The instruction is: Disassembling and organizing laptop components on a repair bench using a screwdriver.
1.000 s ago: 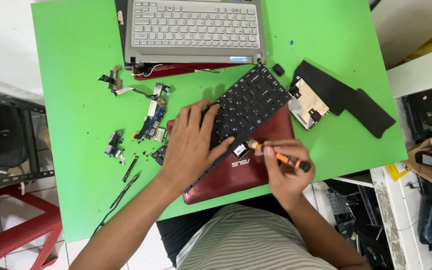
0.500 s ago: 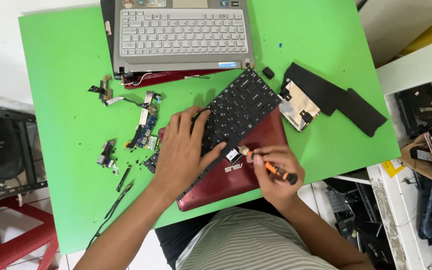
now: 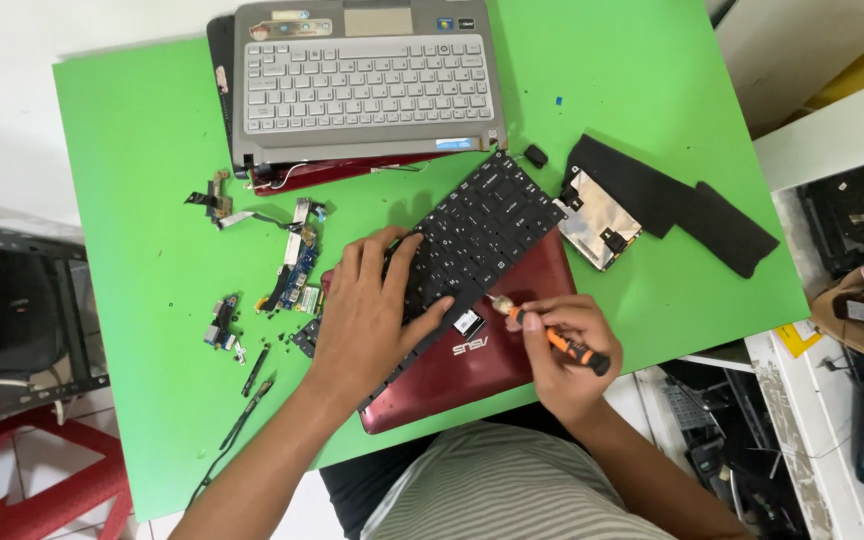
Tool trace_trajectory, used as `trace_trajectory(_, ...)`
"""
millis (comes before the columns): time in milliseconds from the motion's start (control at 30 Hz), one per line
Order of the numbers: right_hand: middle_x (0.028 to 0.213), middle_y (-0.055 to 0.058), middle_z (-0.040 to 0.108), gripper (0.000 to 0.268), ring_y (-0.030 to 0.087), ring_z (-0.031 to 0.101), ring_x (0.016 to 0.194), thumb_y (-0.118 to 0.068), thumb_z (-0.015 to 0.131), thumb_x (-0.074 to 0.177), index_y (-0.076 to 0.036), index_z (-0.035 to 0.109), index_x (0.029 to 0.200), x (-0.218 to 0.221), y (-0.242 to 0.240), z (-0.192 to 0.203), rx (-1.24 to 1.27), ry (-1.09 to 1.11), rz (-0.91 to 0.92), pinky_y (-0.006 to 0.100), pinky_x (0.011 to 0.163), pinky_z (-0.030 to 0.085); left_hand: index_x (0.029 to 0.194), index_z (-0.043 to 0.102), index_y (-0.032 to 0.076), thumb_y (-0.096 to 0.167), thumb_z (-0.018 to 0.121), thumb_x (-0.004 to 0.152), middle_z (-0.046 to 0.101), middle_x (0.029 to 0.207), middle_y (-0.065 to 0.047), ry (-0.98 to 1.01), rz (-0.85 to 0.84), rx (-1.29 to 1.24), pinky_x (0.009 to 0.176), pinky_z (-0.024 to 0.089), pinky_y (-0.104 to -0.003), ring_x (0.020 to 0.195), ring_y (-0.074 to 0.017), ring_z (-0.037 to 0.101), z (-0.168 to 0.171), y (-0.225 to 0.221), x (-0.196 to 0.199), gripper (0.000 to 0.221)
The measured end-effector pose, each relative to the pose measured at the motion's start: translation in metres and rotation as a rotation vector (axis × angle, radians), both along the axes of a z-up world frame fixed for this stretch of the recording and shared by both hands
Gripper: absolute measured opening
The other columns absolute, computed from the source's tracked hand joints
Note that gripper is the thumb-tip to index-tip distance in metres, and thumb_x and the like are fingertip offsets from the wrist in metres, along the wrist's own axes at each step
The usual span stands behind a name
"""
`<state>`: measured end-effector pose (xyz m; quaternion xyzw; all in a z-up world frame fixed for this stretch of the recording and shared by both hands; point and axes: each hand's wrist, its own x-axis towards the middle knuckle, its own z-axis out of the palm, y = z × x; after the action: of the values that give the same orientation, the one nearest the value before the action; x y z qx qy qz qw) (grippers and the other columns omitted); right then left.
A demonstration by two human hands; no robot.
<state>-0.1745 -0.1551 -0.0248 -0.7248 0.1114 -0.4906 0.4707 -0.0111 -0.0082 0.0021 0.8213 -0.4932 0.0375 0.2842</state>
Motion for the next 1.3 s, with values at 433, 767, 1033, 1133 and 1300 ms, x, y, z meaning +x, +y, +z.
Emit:
trace_trajectory(433,0.091,0.018,0.066,0.017,0.024,0.069,0.084,0.004,0.068,0.099,0.001,0.053,0.091,0.003,-0.060,-0.003,0.036,0.037,-0.081,0.031,0.075,0.054,0.138,0.056,0.004,0.047,0.073,0.088,0.051,0.131,-0.015,0.004,-0.018,0.014,0.087,0.050,-0.046,0.115,-0.0354,0.053,-0.004,-0.001,0.006,0.068)
trace_trajectory(767,0.088,0.022,0.068,0.017,0.033,0.077,0.079,0.007,0.073,0.090,0.004,0.057,0.084,-0.008,-0.067,-0.019,-0.121,-0.020,-0.049,0.035,0.070,0.060,0.138,0.057,0.007,0.047,0.076,0.085,0.054,0.132,-0.012,0.036,-0.014,0.035,0.088,0.049,-0.045,0.111,-0.0327,0.058,-0.006,-0.003,0.008,0.069)
trace_trajectory(1033,0.087,0.023,0.070,0.017,0.036,0.077,0.078,0.008,0.077,0.084,0.006,0.060,0.083,-0.008,-0.068,-0.022,-0.150,-0.007,0.045,0.036,0.069,0.061,0.137,0.056,0.006,0.048,0.075,0.086,0.053,0.133,-0.011,0.035,-0.011,0.049,0.090,0.048,-0.045,0.111,-0.0321,0.059,-0.003,-0.003,0.007,0.069)
trace_trajectory(1133,0.089,0.022,0.069,0.015,0.033,0.077,0.080,0.005,0.072,0.092,0.004,0.058,0.085,-0.008,-0.070,-0.020,-0.154,-0.039,-0.030,0.035,0.069,0.060,0.137,0.056,0.006,0.047,0.075,0.086,0.053,0.133,-0.012,0.056,-0.009,0.046,0.091,0.048,-0.047,0.112,-0.0331,0.059,-0.001,-0.002,0.006,0.069)
trace_trajectory(1300,0.088,0.022,0.068,0.014,0.034,0.077,0.081,0.008,0.072,0.090,0.005,0.059,0.085,-0.007,-0.068,-0.020,-0.132,-0.017,0.003,0.035,0.068,0.060,0.137,0.055,0.006,0.046,0.076,0.086,0.051,0.132,-0.012,0.055,-0.009,0.051,0.090,0.048,-0.047,0.112,-0.0332,0.060,-0.001,-0.002,0.005,0.068)
